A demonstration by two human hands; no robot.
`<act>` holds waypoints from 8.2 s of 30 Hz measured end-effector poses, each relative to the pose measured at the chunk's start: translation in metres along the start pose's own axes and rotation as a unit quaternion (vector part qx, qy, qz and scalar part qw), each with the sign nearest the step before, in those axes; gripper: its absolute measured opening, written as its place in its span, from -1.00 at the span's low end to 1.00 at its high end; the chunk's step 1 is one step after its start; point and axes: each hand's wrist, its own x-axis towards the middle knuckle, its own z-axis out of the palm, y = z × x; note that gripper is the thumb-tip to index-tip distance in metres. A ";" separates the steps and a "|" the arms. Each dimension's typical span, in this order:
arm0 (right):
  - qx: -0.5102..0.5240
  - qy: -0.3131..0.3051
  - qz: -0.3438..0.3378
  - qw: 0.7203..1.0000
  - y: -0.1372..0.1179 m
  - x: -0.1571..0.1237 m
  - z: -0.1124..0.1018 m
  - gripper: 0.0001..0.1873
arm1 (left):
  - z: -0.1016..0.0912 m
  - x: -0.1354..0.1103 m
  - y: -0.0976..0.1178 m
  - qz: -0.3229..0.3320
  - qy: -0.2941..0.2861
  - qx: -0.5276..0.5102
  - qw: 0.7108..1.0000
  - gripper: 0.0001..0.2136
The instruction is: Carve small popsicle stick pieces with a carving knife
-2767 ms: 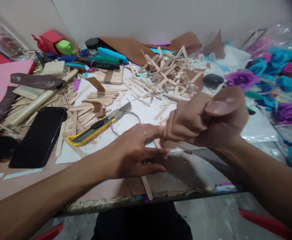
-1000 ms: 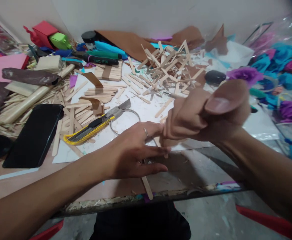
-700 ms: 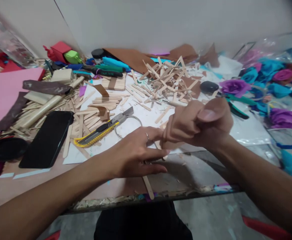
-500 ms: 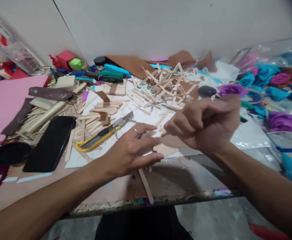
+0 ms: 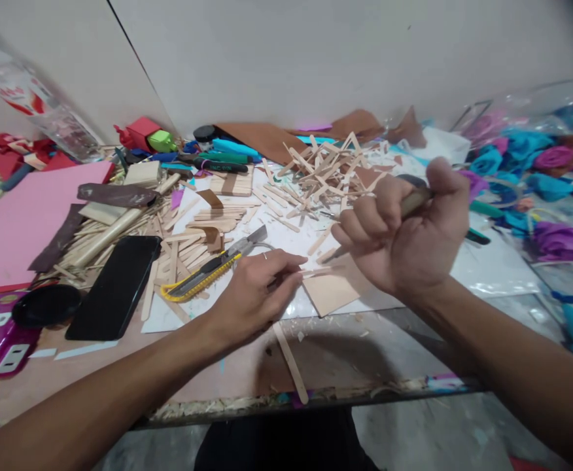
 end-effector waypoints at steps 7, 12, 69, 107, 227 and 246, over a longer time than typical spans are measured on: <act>-0.299 -0.104 -0.042 0.948 0.006 0.004 -0.019 -0.80 | -0.002 0.002 0.002 -0.054 0.018 -0.052 0.997 -0.87; -0.415 -0.254 -0.019 0.873 0.010 0.003 -0.021 -0.90 | -0.001 0.002 0.003 -0.068 0.066 -0.133 0.987 -0.90; -0.530 -0.200 -0.450 0.690 0.001 -0.025 0.002 -0.88 | -0.018 0.002 0.004 0.331 0.157 0.122 0.922 -0.79; -0.370 -0.154 -0.074 0.913 0.007 -0.017 0.007 -0.81 | -0.012 0.006 0.032 -0.118 0.018 -0.195 0.973 -0.85; -0.350 -0.180 -0.024 0.919 0.005 -0.015 0.002 -0.89 | -0.006 -0.008 0.019 0.022 0.057 -0.043 0.997 -0.95; -0.308 -0.178 0.025 0.934 0.001 -0.012 0.000 -0.91 | 0.001 -0.005 0.029 -0.140 0.050 -0.181 0.972 -0.84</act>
